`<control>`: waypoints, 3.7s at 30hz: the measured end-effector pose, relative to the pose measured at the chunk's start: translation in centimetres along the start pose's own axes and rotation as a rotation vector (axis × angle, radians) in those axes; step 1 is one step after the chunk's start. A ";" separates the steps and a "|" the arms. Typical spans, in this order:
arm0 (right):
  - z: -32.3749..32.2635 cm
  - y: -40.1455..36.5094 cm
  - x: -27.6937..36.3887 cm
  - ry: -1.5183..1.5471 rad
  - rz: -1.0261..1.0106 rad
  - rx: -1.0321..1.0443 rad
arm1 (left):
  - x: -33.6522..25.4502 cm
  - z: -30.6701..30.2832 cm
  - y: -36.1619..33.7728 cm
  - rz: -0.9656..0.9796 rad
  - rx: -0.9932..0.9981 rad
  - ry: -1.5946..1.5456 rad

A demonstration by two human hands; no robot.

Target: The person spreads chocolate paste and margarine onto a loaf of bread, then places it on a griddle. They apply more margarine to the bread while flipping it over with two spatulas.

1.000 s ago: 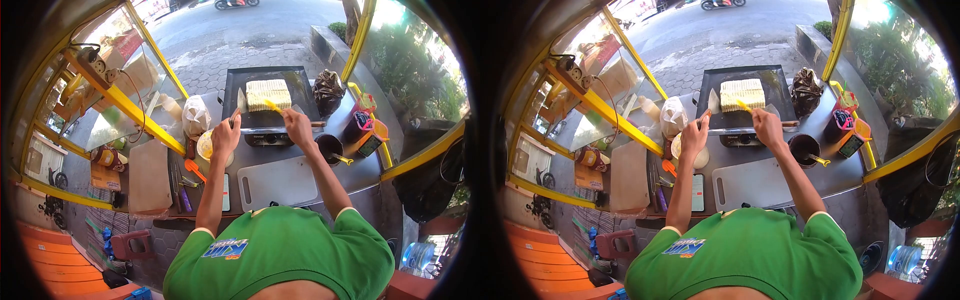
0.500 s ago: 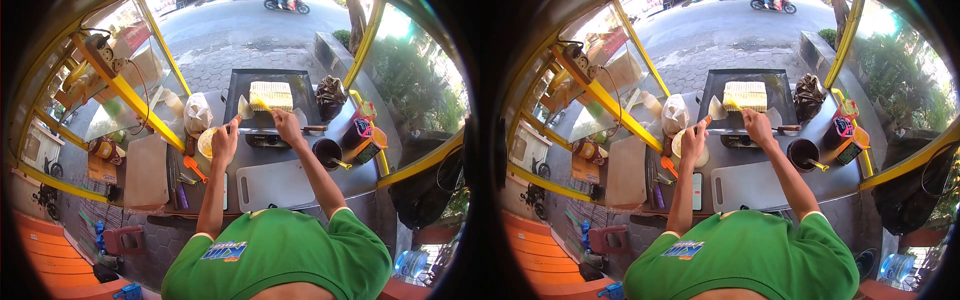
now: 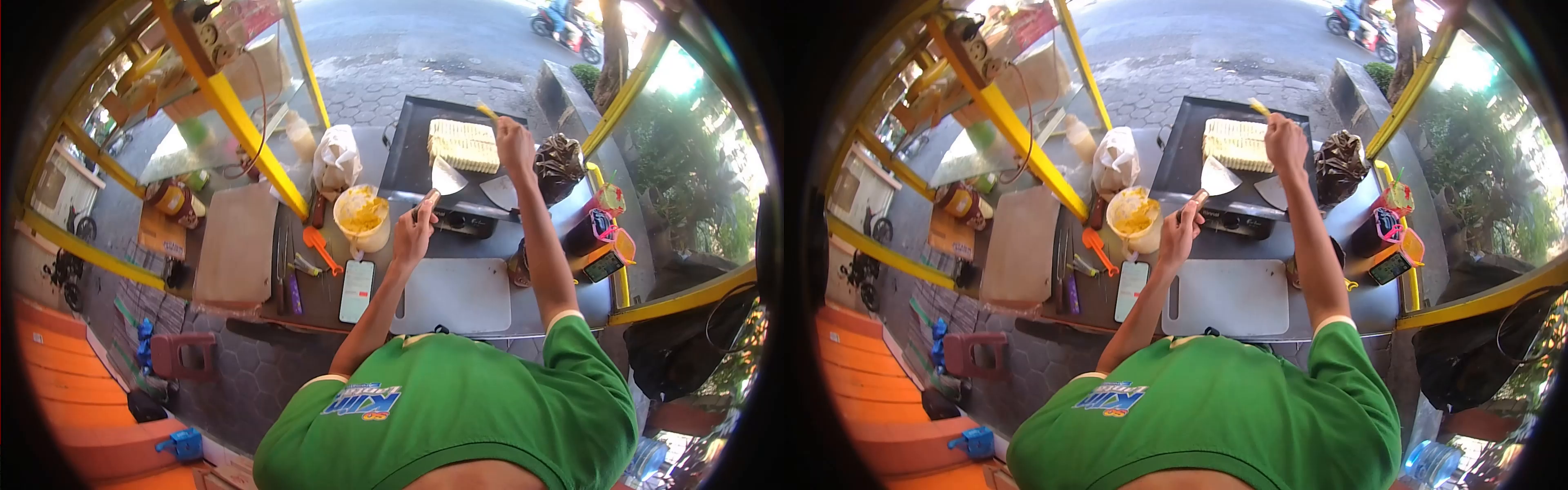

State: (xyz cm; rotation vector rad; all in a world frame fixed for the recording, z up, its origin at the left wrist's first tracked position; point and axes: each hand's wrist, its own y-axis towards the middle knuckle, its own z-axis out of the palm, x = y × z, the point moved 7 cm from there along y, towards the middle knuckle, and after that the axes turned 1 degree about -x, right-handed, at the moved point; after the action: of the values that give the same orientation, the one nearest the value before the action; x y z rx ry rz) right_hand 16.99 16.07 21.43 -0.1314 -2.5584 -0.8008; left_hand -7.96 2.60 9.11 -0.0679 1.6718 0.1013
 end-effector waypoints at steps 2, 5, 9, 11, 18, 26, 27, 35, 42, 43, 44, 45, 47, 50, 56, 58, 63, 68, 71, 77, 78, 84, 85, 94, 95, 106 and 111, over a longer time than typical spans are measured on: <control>4.0 -0.3 -1.9 -0.159 -0.029 0.172 | 2.9 1.1 -1.1 -0.195 0.083 -0.336; 5.0 -2.7 0.5 -0.267 -0.121 0.358 | 4.4 3.1 -2.5 -0.342 0.267 -0.651; -0.1 -3.5 9.8 -0.038 -0.378 0.343 | 4.3 2.5 -5.5 -0.366 0.258 -0.683; -1.2 -4.8 14.0 0.279 -0.403 0.543 | 6.6 0.0 -6.5 -0.213 0.174 -0.497; 7.1 -12.5 21.8 0.101 -0.713 0.886 | 3.2 -13.0 -9.3 0.469 -0.872 0.576; 13.1 -14.3 23.9 0.299 -0.624 1.235 | 6.9 -13.6 -5.3 0.126 -0.574 0.387; 11.7 -13.2 23.3 0.325 -0.388 1.310 | 7.1 -13.5 -5.4 0.124 -0.579 0.385; 5.9 -11.9 22.5 0.099 -0.644 0.859 | 6.7 -13.2 -5.6 0.233 -0.622 0.430; 10.6 -14.6 19.8 0.248 -0.294 1.167 | 7.1 -13.1 -5.6 0.260 -0.644 0.393; 11.3 -14.5 19.7 0.252 -0.291 1.161 | 7.1 -13.2 -5.5 0.235 -0.643 0.398; 12.6 -14.7 19.1 0.352 -0.157 1.206 | 7.2 -13.2 -5.5 0.210 -0.641 0.404; 13.1 -14.7 18.8 0.452 -0.024 1.245 | 7.3 -13.2 -5.3 0.216 -0.636 0.405; 13.4 -14.4 18.1 0.487 0.017 1.266 | 7.4 -13.3 -5.4 0.239 -0.648 0.404; 12.9 -13.9 16.9 0.635 0.137 1.313 | 6.8 -13.2 -5.5 0.159 -0.578 0.426; 10.7 -13.5 17.7 0.717 0.102 1.246 | 7.1 -13.2 -5.4 0.106 -0.544 0.390; 9.9 -13.1 17.8 0.686 0.048 1.199 | 6.5 -13.2 -5.6 0.183 -0.555 0.383; 6.1 -11.4 15.4 0.756 -0.053 1.092 | 4.7 -12.6 -9.6 0.348 -0.704 0.365; 3.4 -5.9 6.2 0.892 0.141 0.616 | 8.0 -2.9 -7.3 -0.203 0.119 -0.289; 3.6 -3.4 -1.5 0.754 0.282 0.253 | 5.9 -0.3 -4.6 -0.483 0.051 -0.591; 2.9 -3.8 -5.8 0.316 0.237 0.027 | 2.8 1.6 -0.6 -0.457 0.522 -0.387; 3.2 -3.8 -6.1 0.315 0.252 0.025 | 1.3 0.2 0.0 -0.400 0.473 -0.290; 2.5 -3.3 -6.2 0.291 0.227 -0.039 | -7.2 -7.7 4.1 0.108 0.049 0.522; 2.3 -3.1 -5.9 0.281 0.201 -0.077 | -7.3 -7.9 5.9 0.159 0.010 0.594; 5.3 -5.8 3.3 0.267 -0.091 0.264 | -6.4 0.1 11.5 0.319 0.019 0.814; 3.7 -5.2 2.4 0.415 -0.037 0.192 | -6.8 -0.4 11.3 0.291 0.002 0.776; 8.6 -4.2 -1.9 0.616 0.094 0.254 | -7.4 -1.4 9.0 0.229 0.048 0.747; 6.7 -5.4 -3.8 0.033 0.108 0.120 | -6.9 -1.3 8.3 0.262 0.063 0.784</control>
State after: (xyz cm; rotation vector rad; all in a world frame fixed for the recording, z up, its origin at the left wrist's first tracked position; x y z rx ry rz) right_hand 16.61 15.52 12.05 -0.2141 -2.5368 -0.6028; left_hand -9.42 10.61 16.33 0.1839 2.4604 0.2413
